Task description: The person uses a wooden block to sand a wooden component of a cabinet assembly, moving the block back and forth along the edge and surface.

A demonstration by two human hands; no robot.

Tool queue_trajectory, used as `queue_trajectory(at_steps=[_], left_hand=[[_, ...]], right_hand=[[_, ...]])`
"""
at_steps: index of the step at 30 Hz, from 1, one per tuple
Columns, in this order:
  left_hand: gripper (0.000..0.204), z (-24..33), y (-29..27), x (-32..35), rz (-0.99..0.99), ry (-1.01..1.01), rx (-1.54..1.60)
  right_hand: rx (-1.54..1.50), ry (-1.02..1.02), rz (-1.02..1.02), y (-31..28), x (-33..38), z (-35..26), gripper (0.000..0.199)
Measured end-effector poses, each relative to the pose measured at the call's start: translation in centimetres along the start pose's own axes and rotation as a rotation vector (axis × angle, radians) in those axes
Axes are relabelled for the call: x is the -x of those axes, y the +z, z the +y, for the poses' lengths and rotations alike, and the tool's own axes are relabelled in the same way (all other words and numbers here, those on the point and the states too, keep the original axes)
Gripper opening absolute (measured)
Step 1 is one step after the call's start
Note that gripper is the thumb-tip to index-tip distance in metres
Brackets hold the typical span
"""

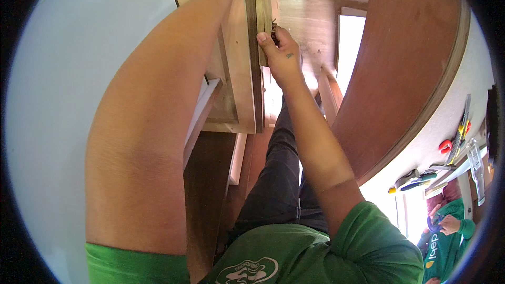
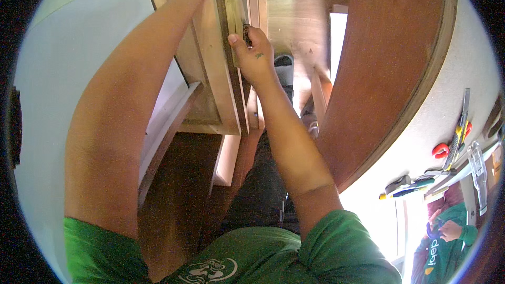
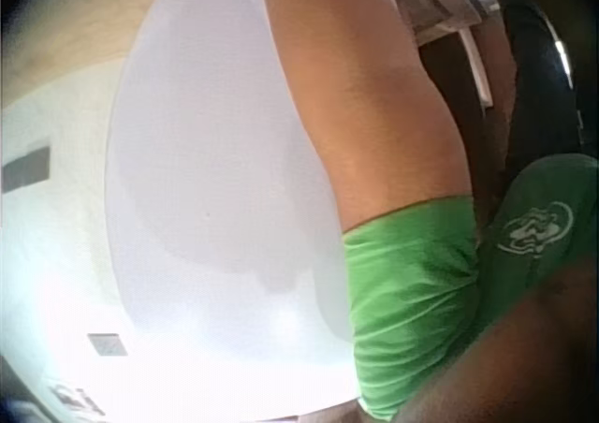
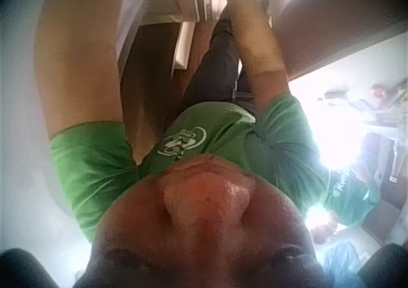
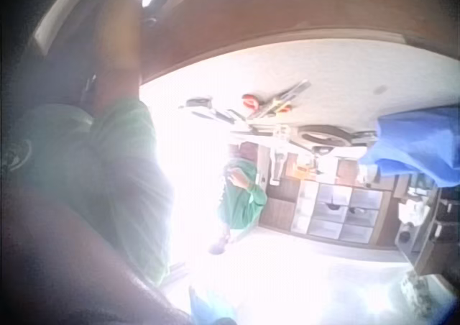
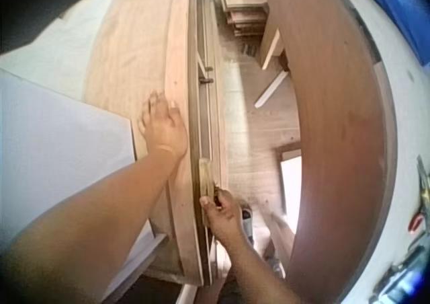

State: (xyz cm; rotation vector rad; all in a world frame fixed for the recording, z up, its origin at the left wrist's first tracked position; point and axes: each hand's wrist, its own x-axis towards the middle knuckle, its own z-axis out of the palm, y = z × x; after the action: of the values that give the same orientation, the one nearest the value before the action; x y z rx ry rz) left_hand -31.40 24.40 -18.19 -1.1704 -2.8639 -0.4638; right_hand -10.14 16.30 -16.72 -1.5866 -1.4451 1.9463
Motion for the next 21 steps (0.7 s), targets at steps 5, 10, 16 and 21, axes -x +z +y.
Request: queue_trajectory(at_steps=[5, 10, 16, 21], left_hand=[[0.052, 0.0, 0.3, -0.2, -0.008, -0.002, 0.003], [0.052, -0.2, 0.5, -0.3, 0.012, 0.012, -0.013], [0.052, -0.6, 0.5, -0.2, 0.010, 0.018, 0.010], [0.053, -0.3, 0.9, -0.3, 0.039, 0.026, 0.004]], right_hand=[[0.018, 0.005, -0.002, -0.2, 1.3, 0.3, 0.045], [-0.021, -0.075, 0.019, -0.1, 1.1, 1.2, 0.044], [-0.120, 0.016, -0.025, -0.2, 1.0, 0.7, 0.044], [-0.016, -0.002, -0.021, -0.5, 0.5, 1.7, 0.043]])
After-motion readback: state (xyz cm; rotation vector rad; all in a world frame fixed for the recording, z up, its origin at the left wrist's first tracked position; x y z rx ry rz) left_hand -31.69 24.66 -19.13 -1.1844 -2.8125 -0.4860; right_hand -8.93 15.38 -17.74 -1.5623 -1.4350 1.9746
